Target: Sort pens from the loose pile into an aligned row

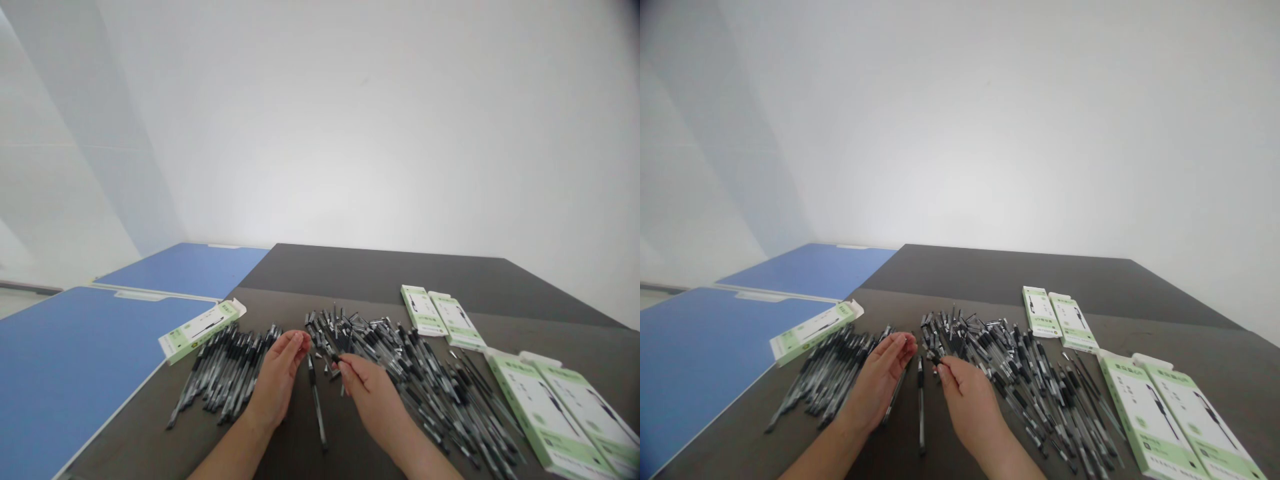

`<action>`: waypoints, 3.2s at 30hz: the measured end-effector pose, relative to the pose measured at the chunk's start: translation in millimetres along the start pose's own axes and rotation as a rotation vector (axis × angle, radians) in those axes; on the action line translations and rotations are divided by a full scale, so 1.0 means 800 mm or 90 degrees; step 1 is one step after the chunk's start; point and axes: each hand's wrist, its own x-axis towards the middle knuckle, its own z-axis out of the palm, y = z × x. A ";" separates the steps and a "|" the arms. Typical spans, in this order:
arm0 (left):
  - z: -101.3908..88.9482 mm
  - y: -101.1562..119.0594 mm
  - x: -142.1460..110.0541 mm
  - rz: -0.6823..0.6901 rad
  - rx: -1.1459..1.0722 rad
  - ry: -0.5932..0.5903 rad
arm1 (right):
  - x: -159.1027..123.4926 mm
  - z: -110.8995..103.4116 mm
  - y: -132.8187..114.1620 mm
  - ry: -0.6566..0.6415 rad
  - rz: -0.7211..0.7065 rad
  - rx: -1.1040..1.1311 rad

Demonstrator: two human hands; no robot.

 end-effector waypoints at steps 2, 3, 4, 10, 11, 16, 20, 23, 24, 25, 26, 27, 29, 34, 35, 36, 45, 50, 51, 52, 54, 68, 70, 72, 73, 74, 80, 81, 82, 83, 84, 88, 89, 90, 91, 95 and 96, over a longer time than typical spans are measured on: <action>-0.002 -0.002 0.001 0.001 0.159 -0.006 | 0.002 -0.002 0.002 0.030 0.019 0.034; -0.004 -0.003 0.002 0.011 0.267 -0.015 | 0.003 -0.004 0.003 0.047 0.031 0.050; -0.005 -0.005 0.002 0.036 0.384 -0.026 | 0.005 -0.005 0.005 0.064 0.043 0.065; -0.003 -0.020 -0.006 0.252 0.925 -0.079 | 0.010 -0.011 0.015 0.110 0.073 0.094; -0.002 -0.022 -0.008 0.255 0.970 -0.078 | 0.010 -0.011 0.015 0.112 0.071 0.095; 0.002 -0.025 -0.010 0.258 1.025 -0.078 | 0.010 -0.010 0.014 0.117 0.058 0.102; 0.000 -0.021 -0.006 0.287 0.967 -0.067 | 0.011 -0.013 0.013 0.136 0.056 0.136; -0.001 -0.016 -0.003 0.288 0.892 -0.072 | 0.012 -0.018 0.015 0.170 0.073 0.160; -0.001 -0.014 -0.001 0.278 0.871 -0.074 | 0.013 -0.019 0.016 0.185 0.080 0.169; -0.001 -0.011 0.001 0.265 0.855 -0.073 | 0.014 -0.021 0.017 0.200 0.086 0.181; 0.000 -0.007 0.004 0.251 0.846 -0.070 | 0.015 -0.022 0.018 0.213 0.091 0.193; 0.002 -0.004 0.008 0.237 0.844 -0.066 | 0.016 -0.024 0.019 0.225 0.096 0.206; 0.006 0.004 0.019 0.220 0.857 -0.065 | 0.017 -0.026 0.022 0.246 0.104 0.224; 0.019 0.018 0.058 0.196 0.969 -0.117 | 0.019 -0.030 0.022 0.275 0.101 0.242; 0.022 0.018 0.066 0.192 0.981 -0.129 | 0.019 -0.030 0.021 0.275 0.099 0.251; 0.025 0.016 0.073 0.187 0.988 -0.142 | 0.019 -0.030 0.020 0.276 0.098 0.263; 0.049 -0.020 0.097 0.175 1.013 -0.241 | 0.018 -0.022 0.015 0.206 0.081 0.379; 0.052 -0.037 0.097 0.192 1.016 -0.234 | 0.017 -0.022 0.013 0.202 0.077 0.389; 0.052 -0.039 0.098 0.197 1.015 -0.231 | 0.016 -0.022 0.011 0.196 0.075 0.404; 0.052 -0.040 0.098 0.202 1.014 -0.227 | 0.015 -0.023 0.008 0.189 0.075 0.425; 0.050 -0.040 0.100 0.208 1.011 -0.220 | 0.014 -0.025 0.003 0.174 0.077 0.476; 0.052 -0.041 0.110 0.192 1.004 -0.208 | 0.016 -0.033 0.006 0.260 0.099 0.614; 0.055 -0.044 0.111 0.187 1.007 -0.209 | 0.017 -0.034 0.008 0.269 0.100 0.609; 0.058 -0.049 0.111 0.183 1.012 -0.209 | 0.018 -0.034 0.010 0.270 0.106 0.608; 0.059 -0.051 0.111 0.181 1.015 -0.210 | 0.018 -0.033 0.010 0.269 0.110 0.610; 0.060 -0.052 0.110 0.178 1.018 -0.210 | 0.018 -0.033 0.010 0.268 0.113 0.612; 0.066 -0.057 0.105 0.171 1.027 -0.200 | 0.018 -0.032 0.012 0.263 0.121 0.607; 0.067 -0.057 0.104 0.172 1.026 -0.198 | 0.019 -0.032 0.012 0.264 0.124 0.603; 0.068 -0.057 0.103 0.171 1.023 -0.197 | 0.019 -0.032 0.013 0.266 0.126 0.599; 0.069 -0.057 0.102 0.170 1.019 -0.197 | 0.019 -0.031 0.013 0.267 0.126 0.595; 0.070 -0.056 0.101 0.167 1.015 -0.196 | 0.019 -0.031 0.013 0.268 0.125 0.591; 0.072 -0.053 0.099 0.157 0.985 -0.193 | 0.019 -0.031 0.012 0.264 0.115 0.583; 0.073 -0.052 0.099 0.156 0.973 -0.192 | 0.018 -0.031 0.011 0.259 0.113 0.582; 0.073 -0.049 0.098 0.155 0.957 -0.191 | 0.018 -0.031 0.011 0.255 0.110 0.580; 0.074 -0.046 0.098 0.154 0.940 -0.190 | 0.018 -0.031 0.011 0.251 0.107 0.578; 0.078 -0.024 0.087 0.157 0.852 -0.182 | 0.017 -0.030 0.011 0.242 0.093 0.548; 0.078 -0.017 0.081 0.160 0.831 -0.180 | 0.017 -0.029 0.010 0.242 0.089 0.533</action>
